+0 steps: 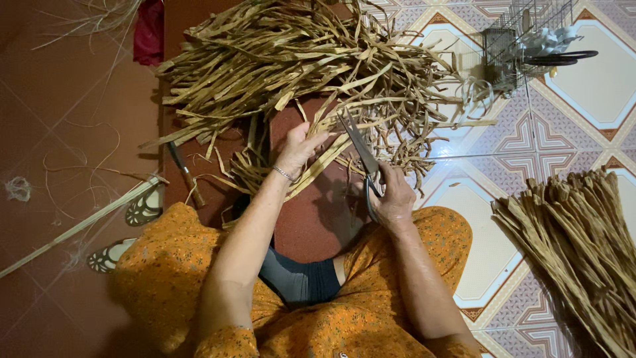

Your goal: The person sits on a tiled floor and uses scissors to trim dried plant strips from a large bundle, repeatedly cutting and separating the pieces. The trimmed strips are gathered into smaller bundles and placed to the side.

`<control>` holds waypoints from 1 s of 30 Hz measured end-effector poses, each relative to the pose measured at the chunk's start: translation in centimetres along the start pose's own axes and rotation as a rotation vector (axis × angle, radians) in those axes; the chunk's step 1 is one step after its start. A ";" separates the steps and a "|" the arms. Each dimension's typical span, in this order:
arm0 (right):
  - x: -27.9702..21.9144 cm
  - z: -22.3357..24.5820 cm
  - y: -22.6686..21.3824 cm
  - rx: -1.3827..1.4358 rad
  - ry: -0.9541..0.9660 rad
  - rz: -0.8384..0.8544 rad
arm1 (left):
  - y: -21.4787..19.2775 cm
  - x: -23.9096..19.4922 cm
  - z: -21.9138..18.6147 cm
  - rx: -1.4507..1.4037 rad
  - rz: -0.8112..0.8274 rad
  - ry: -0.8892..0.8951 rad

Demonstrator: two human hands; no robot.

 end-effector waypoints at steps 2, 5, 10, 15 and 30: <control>0.0 0.0 0.2 -0.003 0.008 0.007 | 0.4 -0.2 0.0 -0.030 0.012 0.014; 0.1 -0.1 0.6 0.004 -0.004 0.023 | 0.6 -0.2 0.1 -0.065 0.018 0.023; -1.1 -0.9 2.0 0.087 0.058 0.168 | 0.5 0.1 0.4 -0.028 0.003 -0.011; -2.6 -1.6 3.6 0.074 0.115 0.195 | 0.1 0.3 0.9 0.050 -0.038 -0.076; -4.6 -8.9 7.9 1.157 0.859 0.171 | -1.2 0.0 -0.6 -0.172 0.044 -0.054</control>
Point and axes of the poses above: each hand's wrist, its own x-axis towards the middle knuckle, its own y-axis out of the palm, z = x × y, the point moved 6 cm from there along x, towards the middle knuckle, and after that the axes turned 5 degrees about -z, right-handed, at the moved point
